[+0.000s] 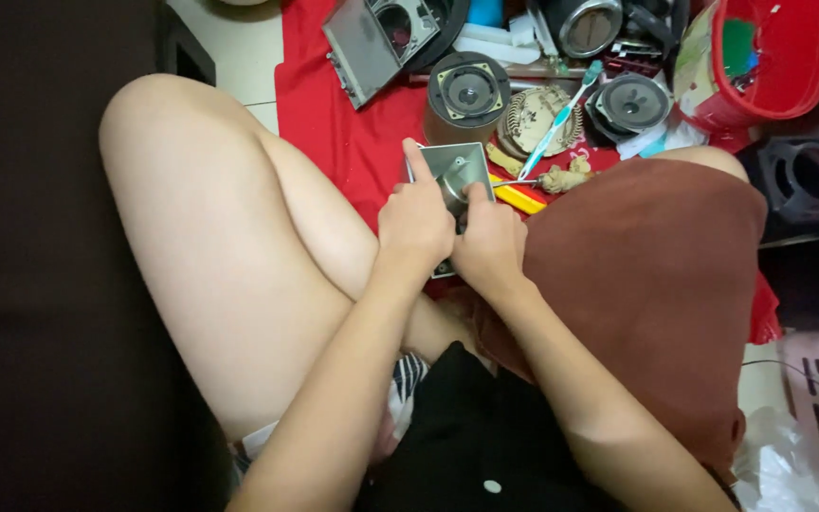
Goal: The person sits on the floor and cleans a metal electrical outlet box. They pick up the box, dip a toothbrush in a water basin, and repeatedly scrub the interior and socket face of the box, repositioning it to brush different sides.
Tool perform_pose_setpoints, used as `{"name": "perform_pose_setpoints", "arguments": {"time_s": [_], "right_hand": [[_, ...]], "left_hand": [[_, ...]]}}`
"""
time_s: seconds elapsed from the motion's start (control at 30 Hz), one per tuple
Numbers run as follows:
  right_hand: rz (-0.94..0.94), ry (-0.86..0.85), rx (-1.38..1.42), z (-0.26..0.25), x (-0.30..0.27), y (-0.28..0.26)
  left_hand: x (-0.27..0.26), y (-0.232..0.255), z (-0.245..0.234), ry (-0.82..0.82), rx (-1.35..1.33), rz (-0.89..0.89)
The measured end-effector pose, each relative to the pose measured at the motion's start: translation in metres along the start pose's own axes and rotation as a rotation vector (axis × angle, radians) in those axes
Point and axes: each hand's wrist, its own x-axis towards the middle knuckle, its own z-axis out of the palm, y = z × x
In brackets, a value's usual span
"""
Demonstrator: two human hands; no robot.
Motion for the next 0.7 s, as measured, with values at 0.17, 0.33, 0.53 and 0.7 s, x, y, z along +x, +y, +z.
{"name": "perform_pose_setpoints", "arguments": {"time_s": [0.17,0.33,0.53,0.7], "right_hand": [[-0.011,-0.002,0.028,-0.005,-0.004,-0.004],[-0.017,0.077,0.116,-0.011,-0.005,-0.005],[-0.019,0.105,0.269,-0.017,-0.002,-0.005],[-0.162,-0.048,-0.087,-0.029,0.006,-0.023]], "left_hand": [[0.004,-0.004,0.011,0.064,-0.085,-0.002],[0.011,-0.006,0.015,0.087,-0.087,-0.015],[0.014,-0.008,0.016,0.113,-0.092,0.009],[0.011,-0.01,0.011,0.089,-0.201,-0.001]]}}
